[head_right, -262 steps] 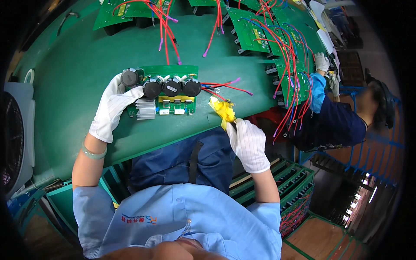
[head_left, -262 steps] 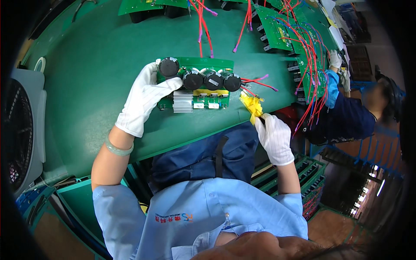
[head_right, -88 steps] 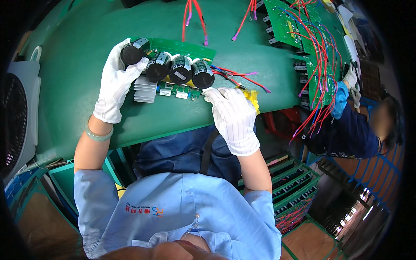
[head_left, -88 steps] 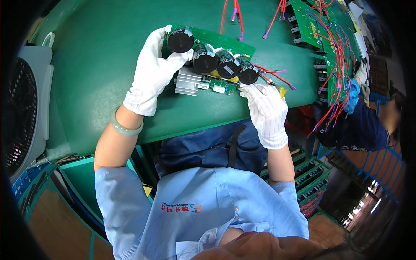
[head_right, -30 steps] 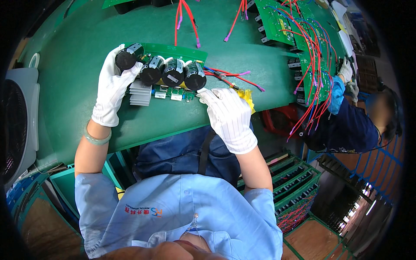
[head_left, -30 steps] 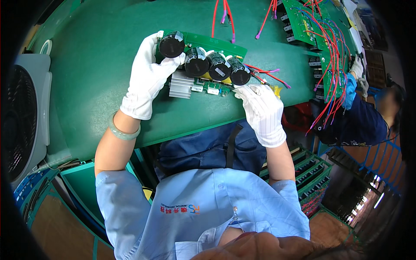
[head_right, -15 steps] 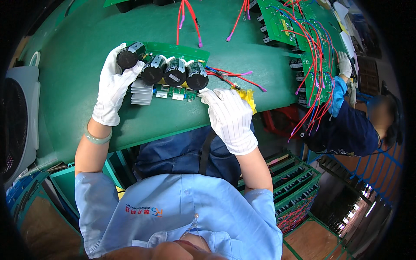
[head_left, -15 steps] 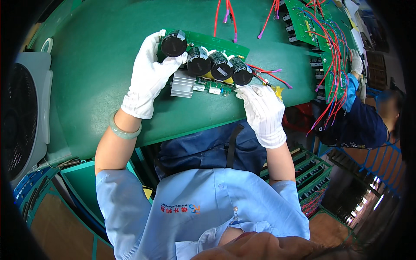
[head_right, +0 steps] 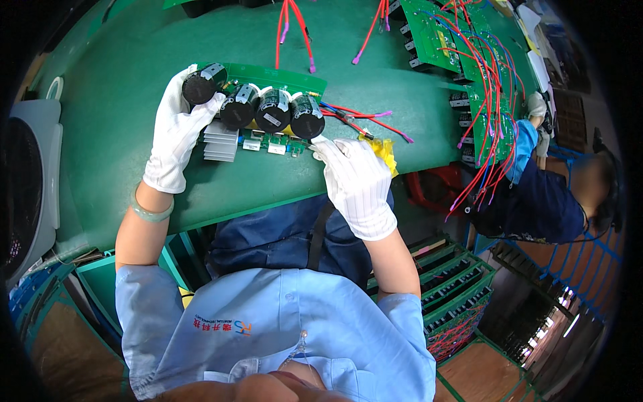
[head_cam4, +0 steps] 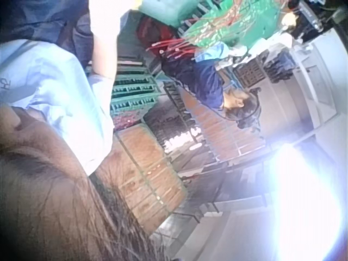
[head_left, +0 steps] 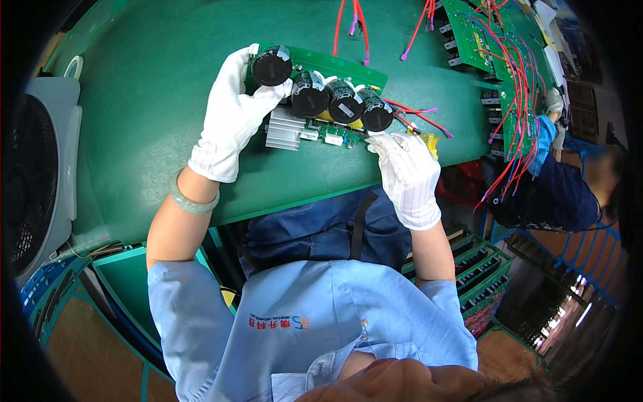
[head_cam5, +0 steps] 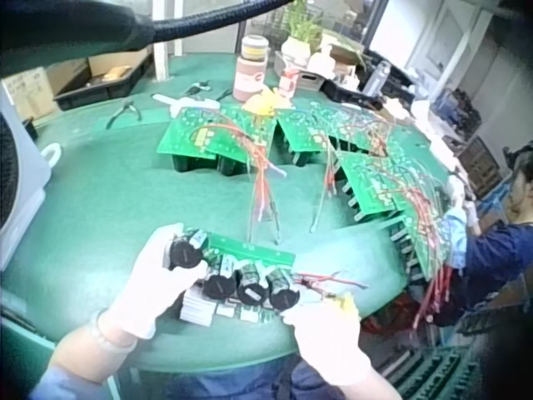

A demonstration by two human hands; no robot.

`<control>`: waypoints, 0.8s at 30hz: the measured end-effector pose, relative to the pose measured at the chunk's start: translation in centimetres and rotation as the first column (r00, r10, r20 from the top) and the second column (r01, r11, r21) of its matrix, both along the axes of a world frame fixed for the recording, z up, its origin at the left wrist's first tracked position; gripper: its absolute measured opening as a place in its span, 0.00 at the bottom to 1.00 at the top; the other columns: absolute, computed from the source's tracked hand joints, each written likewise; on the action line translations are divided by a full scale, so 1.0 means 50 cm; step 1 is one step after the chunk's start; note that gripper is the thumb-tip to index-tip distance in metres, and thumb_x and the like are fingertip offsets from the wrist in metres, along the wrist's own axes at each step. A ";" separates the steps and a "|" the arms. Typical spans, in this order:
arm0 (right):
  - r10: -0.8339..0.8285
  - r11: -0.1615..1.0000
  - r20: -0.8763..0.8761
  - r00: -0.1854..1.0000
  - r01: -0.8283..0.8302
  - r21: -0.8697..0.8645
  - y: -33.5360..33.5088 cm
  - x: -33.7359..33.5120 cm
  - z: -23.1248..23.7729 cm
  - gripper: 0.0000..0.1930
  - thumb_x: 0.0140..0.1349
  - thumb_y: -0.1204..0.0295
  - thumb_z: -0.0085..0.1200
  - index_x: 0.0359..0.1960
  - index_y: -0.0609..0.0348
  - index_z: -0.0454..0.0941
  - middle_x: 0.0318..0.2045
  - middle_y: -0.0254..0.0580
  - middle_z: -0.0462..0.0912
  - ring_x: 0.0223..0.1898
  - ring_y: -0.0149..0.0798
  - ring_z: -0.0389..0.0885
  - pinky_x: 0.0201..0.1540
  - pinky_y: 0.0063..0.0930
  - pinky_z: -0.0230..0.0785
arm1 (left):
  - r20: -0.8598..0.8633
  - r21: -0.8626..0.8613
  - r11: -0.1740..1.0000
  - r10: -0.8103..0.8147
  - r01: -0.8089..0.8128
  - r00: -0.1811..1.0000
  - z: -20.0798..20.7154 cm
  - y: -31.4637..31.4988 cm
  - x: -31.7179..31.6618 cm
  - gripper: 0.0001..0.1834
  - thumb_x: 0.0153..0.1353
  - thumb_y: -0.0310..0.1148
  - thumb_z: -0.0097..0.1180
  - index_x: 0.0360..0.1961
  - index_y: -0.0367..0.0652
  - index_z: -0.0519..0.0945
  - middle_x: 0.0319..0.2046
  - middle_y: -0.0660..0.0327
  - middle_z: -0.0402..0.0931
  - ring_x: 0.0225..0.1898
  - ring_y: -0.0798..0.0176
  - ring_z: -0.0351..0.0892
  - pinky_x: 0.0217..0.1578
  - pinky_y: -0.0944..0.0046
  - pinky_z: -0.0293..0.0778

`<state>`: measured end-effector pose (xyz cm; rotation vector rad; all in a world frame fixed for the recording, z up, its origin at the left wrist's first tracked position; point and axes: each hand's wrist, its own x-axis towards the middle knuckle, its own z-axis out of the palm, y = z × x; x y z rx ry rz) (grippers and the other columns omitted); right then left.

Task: The person assembles electronic circuit boards by hand, using a yellow cloth to wipe components and a screwdriver to tighten screws on cylindrical capacitors. The person handles multiple boards, flipping them to access different sides and connecting wires.

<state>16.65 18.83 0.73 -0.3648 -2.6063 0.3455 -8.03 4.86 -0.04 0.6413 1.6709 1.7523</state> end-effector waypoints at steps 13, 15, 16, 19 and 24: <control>0.036 0.999 0.029 0.999 -0.035 -0.038 0.002 -0.002 0.005 0.20 0.47 0.80 0.62 0.45 0.55 0.84 0.35 0.42 0.83 0.34 0.45 0.81 0.37 0.35 0.75 | -0.029 -0.045 0.999 0.007 -0.009 1.000 0.004 0.002 -0.002 0.35 0.56 0.23 0.69 0.62 0.32 0.66 0.53 0.56 0.74 0.56 0.65 0.75 0.56 0.64 0.76; 0.021 0.997 -0.004 1.000 -0.021 -0.068 0.005 0.005 0.000 0.19 0.47 0.80 0.62 0.45 0.55 0.85 0.34 0.41 0.83 0.34 0.44 0.82 0.36 0.35 0.75 | 0.000 -0.041 0.999 0.021 -0.021 1.000 0.004 0.003 0.004 0.35 0.56 0.23 0.69 0.62 0.32 0.65 0.53 0.56 0.74 0.56 0.64 0.74 0.57 0.64 0.76; 0.014 0.996 -0.020 1.000 -0.015 -0.084 0.006 0.008 -0.003 0.19 0.48 0.80 0.63 0.45 0.55 0.85 0.34 0.41 0.83 0.34 0.44 0.82 0.36 0.34 0.75 | -0.003 -0.038 0.999 0.021 -0.021 1.000 0.003 0.003 0.003 0.35 0.56 0.23 0.69 0.62 0.32 0.65 0.53 0.56 0.74 0.56 0.64 0.74 0.57 0.64 0.76; 0.012 1.000 0.001 1.000 -0.012 -0.028 0.004 0.005 0.010 0.18 0.49 0.80 0.63 0.44 0.54 0.85 0.33 0.41 0.83 0.34 0.43 0.82 0.36 0.34 0.75 | -0.012 -0.032 0.999 0.013 -0.013 1.000 0.003 0.003 0.000 0.35 0.56 0.23 0.70 0.62 0.31 0.65 0.54 0.55 0.73 0.56 0.64 0.74 0.57 0.64 0.76; -0.099 0.989 0.024 0.995 0.096 0.114 0.001 0.036 0.061 0.19 0.49 0.79 0.64 0.45 0.52 0.86 0.33 0.38 0.84 0.33 0.40 0.83 0.33 0.32 0.75 | -0.021 -0.013 1.000 0.013 -0.013 1.000 -0.003 0.002 0.003 0.36 0.56 0.23 0.69 0.63 0.31 0.64 0.54 0.55 0.73 0.56 0.64 0.74 0.57 0.64 0.76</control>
